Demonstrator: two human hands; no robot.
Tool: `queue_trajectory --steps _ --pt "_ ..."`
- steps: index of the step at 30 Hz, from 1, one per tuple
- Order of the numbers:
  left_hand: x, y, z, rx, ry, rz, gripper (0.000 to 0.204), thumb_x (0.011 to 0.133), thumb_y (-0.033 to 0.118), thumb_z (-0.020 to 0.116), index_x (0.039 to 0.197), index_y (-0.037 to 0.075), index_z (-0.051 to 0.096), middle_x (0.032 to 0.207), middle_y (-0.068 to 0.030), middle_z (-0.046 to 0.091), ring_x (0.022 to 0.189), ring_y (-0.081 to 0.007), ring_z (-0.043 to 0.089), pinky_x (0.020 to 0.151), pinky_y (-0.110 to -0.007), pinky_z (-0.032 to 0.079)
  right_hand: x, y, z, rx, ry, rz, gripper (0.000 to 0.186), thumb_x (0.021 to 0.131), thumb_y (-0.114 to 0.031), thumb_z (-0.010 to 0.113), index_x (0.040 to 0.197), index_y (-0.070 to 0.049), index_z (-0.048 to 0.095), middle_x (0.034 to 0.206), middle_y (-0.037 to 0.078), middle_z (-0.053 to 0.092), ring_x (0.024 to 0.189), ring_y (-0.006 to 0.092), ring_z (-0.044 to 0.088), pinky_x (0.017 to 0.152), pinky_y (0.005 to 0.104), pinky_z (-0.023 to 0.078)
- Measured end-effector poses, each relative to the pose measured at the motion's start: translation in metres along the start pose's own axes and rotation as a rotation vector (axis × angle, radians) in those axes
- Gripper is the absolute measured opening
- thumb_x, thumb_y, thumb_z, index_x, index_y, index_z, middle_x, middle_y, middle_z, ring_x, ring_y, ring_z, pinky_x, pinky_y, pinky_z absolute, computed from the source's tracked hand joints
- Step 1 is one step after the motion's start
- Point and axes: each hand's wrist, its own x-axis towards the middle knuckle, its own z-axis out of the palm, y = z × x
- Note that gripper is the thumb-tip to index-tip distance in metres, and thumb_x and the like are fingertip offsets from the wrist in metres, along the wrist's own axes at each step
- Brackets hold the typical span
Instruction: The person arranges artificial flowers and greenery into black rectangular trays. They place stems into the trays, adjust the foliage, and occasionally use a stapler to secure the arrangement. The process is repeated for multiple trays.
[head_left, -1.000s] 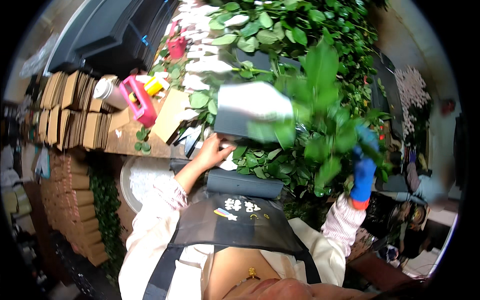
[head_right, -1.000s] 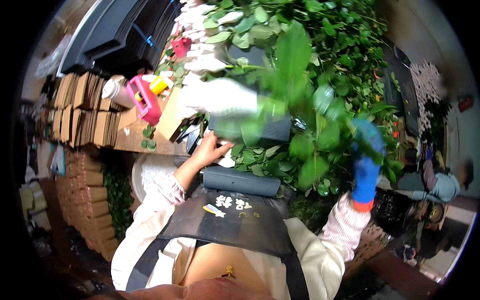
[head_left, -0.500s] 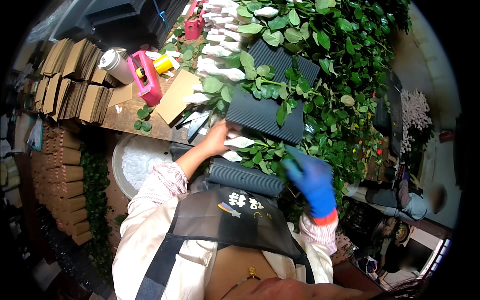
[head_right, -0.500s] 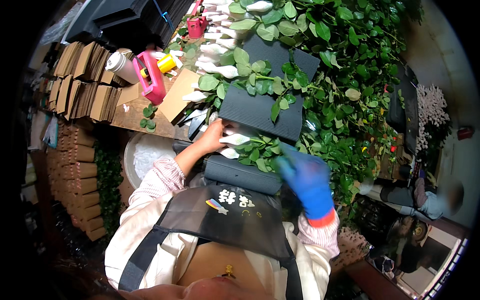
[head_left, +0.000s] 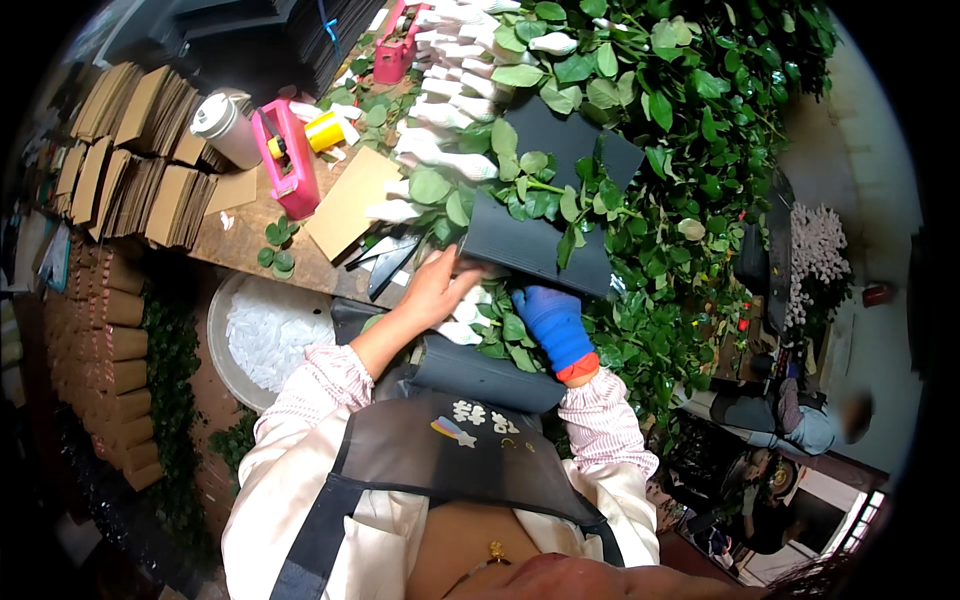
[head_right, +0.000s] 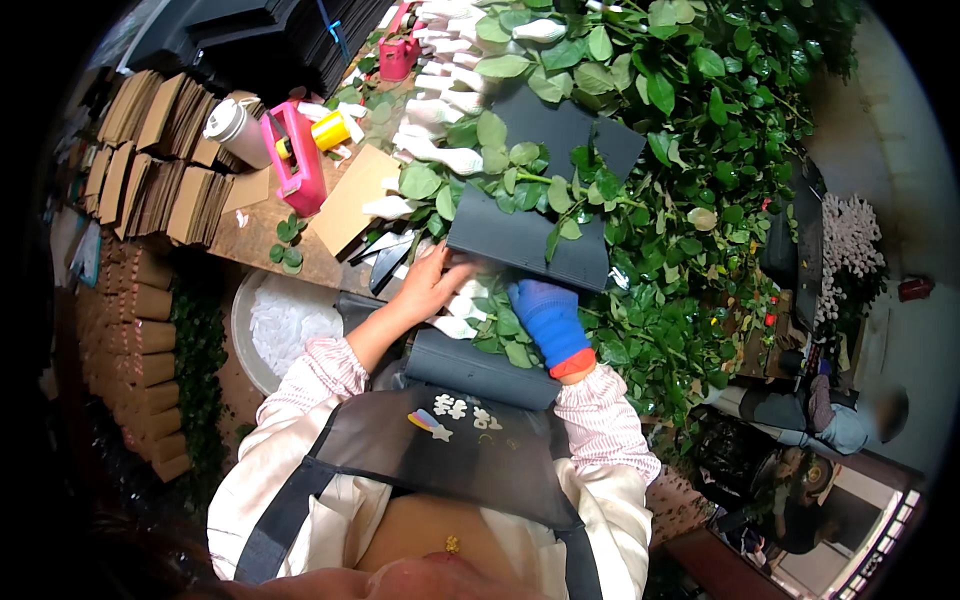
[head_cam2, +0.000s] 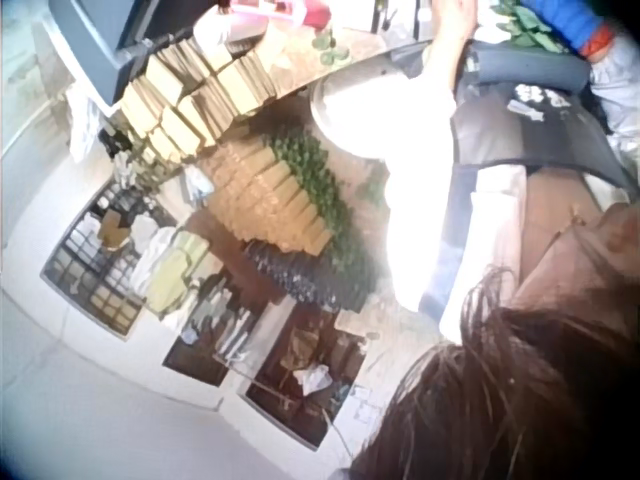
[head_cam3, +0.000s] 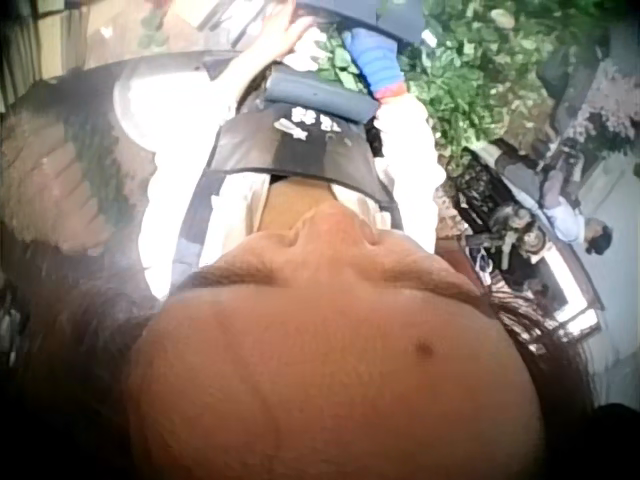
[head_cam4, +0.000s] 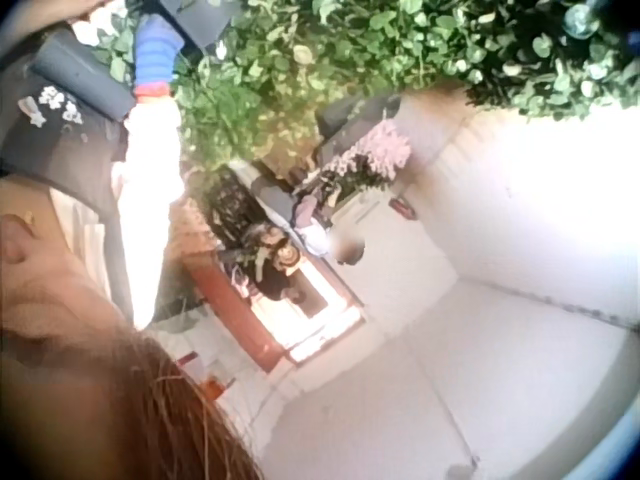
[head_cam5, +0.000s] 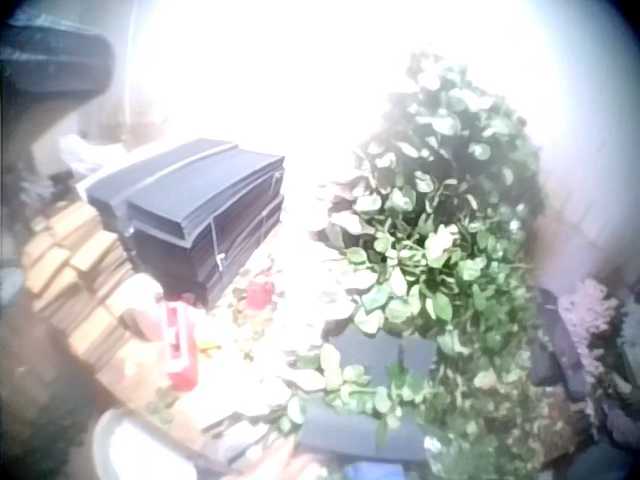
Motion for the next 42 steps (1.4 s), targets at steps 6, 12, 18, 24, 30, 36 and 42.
queue_trajectory --steps 6,12,18,24,30,36,42 --pt "-0.011 -0.024 -0.003 -0.133 0.397 -0.157 0.02 0.105 0.021 0.055 0.102 0.005 0.067 0.084 -0.0104 0.066 0.076 -0.0205 0.063 0.069 -0.036 0.051 0.003 0.006 0.013 -0.02 0.134 -0.093 0.044 0.085 -0.04 0.068 0.117 -0.01 0.073 0.127 0.019 0.066 0.118 0.0399 0.062 0.103 0.057 0.045" --pt "-0.015 -0.016 -0.029 0.056 0.188 0.045 0.017 0.091 0.016 0.067 0.094 0.005 0.054 0.068 -0.0041 0.054 0.066 -0.0143 0.059 0.059 -0.034 0.044 0.005 -0.004 -0.037 0.094 -0.326 0.016 0.043 0.091 -0.048 0.06 0.111 -0.013 0.074 0.113 0.019 0.071 0.105 0.0351 0.068 0.094 0.0495 0.051" --pt "0.004 -0.013 -0.001 -0.031 0.068 -0.217 0.024 0.102 0.027 0.06 0.108 0.005 0.07 0.095 -0.0073 0.075 0.087 -0.0176 0.07 0.082 -0.036 0.054 0.003 -0.006 -0.007 0.016 -0.145 0.042 0.039 0.086 -0.049 0.066 0.101 -0.014 0.077 0.099 0.015 0.074 0.091 0.0341 0.071 0.082 0.0511 0.055" --pt "-0.017 -0.017 -0.036 -0.299 0.441 -0.118 0.026 0.101 0.018 0.059 0.079 0.006 0.051 0.075 0.0017 0.049 0.074 -0.0063 0.046 0.066 -0.027 0.042 0.008 -0.006 -0.014 0.011 -0.364 0.135 0.047 0.088 -0.056 0.063 0.106 -0.014 0.076 0.11 0.016 0.073 0.1 0.0356 0.07 0.085 0.048 0.055" --pt "-0.019 0.022 -0.031 0.402 0.072 -0.214 0.027 0.092 0.03 0.071 0.089 0.005 0.061 0.077 -0.0149 0.067 0.079 -0.0271 0.072 0.069 -0.037 0.054 0.005 -0.002 -0.015 -0.031 -0.304 0.028 0.061 0.082 -0.065 0.069 0.113 -0.012 0.073 0.11 0.017 0.072 0.102 0.0357 0.069 0.087 0.0506 0.054" --pt "-0.028 -0.002 -0.014 0.068 0.104 -0.264 0.03 0.097 0.032 0.065 0.096 0.003 0.069 0.079 -0.0175 0.068 0.075 -0.0272 0.068 0.071 -0.038 0.051 0.004 -0.012 -0.016 -0.06 -0.391 0.071 0.066 0.084 -0.063 0.068 0.118 -0.007 0.069 0.117 0.022 0.069 0.107 0.0372 0.067 0.093 0.0495 0.051" --pt "-0.037 -0.006 -0.059 -0.107 0.197 -0.224 0.023 0.094 0.024 0.069 0.089 0.003 0.06 0.08 -0.0072 0.068 0.071 -0.0137 0.063 0.064 -0.033 0.05 0.004 0.001 -0.041 0.24 -0.505 -0.023 0.073 0.079 -0.067 0.071 0.119 -0.006 0.069 0.111 0.023 0.07 0.103 0.0374 0.068 0.091 0.0455 0.053"
